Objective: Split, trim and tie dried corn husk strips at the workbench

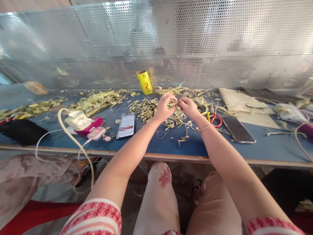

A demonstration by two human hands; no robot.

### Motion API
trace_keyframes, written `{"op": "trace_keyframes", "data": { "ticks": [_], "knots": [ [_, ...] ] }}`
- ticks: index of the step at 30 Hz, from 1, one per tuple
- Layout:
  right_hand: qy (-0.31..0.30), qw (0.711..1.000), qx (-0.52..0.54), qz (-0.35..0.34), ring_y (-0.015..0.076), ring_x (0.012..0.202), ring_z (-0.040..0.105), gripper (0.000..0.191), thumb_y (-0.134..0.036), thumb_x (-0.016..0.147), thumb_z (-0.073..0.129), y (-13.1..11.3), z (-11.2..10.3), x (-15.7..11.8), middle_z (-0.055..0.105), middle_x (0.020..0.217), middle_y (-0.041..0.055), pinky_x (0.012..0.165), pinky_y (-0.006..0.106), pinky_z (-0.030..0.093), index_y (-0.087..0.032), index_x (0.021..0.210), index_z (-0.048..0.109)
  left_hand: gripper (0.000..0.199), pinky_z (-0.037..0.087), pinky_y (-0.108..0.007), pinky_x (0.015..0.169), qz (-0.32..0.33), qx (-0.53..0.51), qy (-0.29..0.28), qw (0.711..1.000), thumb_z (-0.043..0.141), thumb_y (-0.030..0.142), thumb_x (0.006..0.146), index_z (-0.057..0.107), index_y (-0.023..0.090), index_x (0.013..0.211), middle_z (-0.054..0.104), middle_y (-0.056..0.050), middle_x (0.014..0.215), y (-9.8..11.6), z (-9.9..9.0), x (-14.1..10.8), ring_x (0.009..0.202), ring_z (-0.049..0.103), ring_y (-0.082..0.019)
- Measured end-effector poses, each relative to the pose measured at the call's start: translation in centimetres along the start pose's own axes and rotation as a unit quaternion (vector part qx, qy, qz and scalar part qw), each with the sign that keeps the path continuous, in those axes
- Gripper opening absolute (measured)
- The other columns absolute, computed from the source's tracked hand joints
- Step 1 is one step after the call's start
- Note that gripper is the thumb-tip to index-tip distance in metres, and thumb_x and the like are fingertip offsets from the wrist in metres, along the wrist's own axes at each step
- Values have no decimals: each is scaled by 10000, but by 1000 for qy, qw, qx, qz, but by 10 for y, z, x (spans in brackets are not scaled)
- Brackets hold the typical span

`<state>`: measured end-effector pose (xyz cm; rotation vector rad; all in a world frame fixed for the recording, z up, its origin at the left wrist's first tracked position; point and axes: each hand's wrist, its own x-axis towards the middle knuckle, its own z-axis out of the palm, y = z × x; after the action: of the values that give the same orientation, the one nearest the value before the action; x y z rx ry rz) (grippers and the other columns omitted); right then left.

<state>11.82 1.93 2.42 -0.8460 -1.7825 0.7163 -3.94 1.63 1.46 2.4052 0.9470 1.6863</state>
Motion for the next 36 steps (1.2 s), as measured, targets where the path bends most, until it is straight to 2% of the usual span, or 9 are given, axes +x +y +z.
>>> {"op": "trace_keyframes", "data": {
  "ticks": [3, 4, 7, 10, 14, 18, 26, 31, 36],
  "knots": [
    [21, 999, -34, -21, 98, 526, 327, 200, -230, 803, 437, 0, -2, 0, 354, 530, -55, 544, 253, 277, -211, 609, 397, 138, 491, -313, 774, -184, -177, -11, 967, 512, 181, 799, 538, 187, 934, 611, -47, 926, -5, 3, 2, 814, 590, -139],
    [21, 998, -46, -31, 100, 532, 319, 196, -237, 806, 436, 1, -3, -1, 344, 539, -53, 544, 254, 270, -211, 616, 397, 95, 494, -301, 728, -244, -234, -19, 941, 493, 227, 822, 543, 178, 887, 613, -39, 843, -7, 3, 3, 741, 593, -132],
    [4, 992, -96, -82, 108, 558, 323, 178, -233, 793, 435, 1, -4, -2, 344, 566, -43, 559, 260, 265, -212, 623, 386, 257, 473, -266, 600, -361, -351, -73, 861, 506, 389, 847, 555, 155, 755, 596, -25, 649, -6, 1, 4, 572, 568, -118],
    [-16, 978, -149, -144, 119, 592, 358, 157, -199, 764, 435, 1, -6, -2, 381, 595, -30, 598, 269, 286, -214, 624, 365, 281, 440, -238, 528, -376, -415, -138, 817, 586, 401, 810, 588, 131, 733, 604, -26, 601, 0, -2, 4, 499, 543, -99],
    [-34, 967, -180, -178, 137, 635, 399, 155, -194, 773, 422, 2, -8, -1, 408, 617, -15, 650, 277, 314, -218, 634, 357, 194, 429, -216, 517, -362, -454, -149, 800, 681, 301, 741, 615, 119, 738, 605, -14, 587, 4, -2, 2, 499, 544, -85],
    [-42, 967, -187, -167, 146, 654, 413, 156, -192, 783, 425, 3, -9, -1, 426, 626, -9, 669, 275, 321, -220, 640, 370, 189, 439, -212, 555, -348, -433, -135, 820, 733, 271, 689, 622, 120, 706, 608, -9, 604, 0, 0, 2, 541, 553, -76],
    [-38, 984, -153, -79, 108, 560, 333, 178, -197, 754, 437, 4, -5, -3, 356, 547, -48, 578, 255, 273, -211, 588, 375, 217, 483, -280, 664, -261, -264, -118, 921, 713, 333, 701, 637, 136, 749, 638, -12, 664, -11, 3, 2, 637, 589, -121],
    [-35, 999, -19, 20, 94, 509, 347, 185, -229, 753, 433, 10, 1, 1, 362, 523, -52, 532, 246, 288, -208, 573, 395, 116, 492, -303, 745, -88, -68, -89, 990, 628, 254, 795, 665, 152, 838, 688, -56, 812, -8, 0, 1, 775, 627, -159],
    [-46, 969, 196, 140, 74, 472, 337, 177, -285, 736, 497, 7, 6, -1, 368, 525, -59, 487, 222, 306, -202, 599, 422, 131, 475, -342, 867, 82, 89, -79, 990, 557, 193, 860, 664, 170, 932, 681, -80, 951, -9, -8, 0, 919, 621, -166]
  ]
}}
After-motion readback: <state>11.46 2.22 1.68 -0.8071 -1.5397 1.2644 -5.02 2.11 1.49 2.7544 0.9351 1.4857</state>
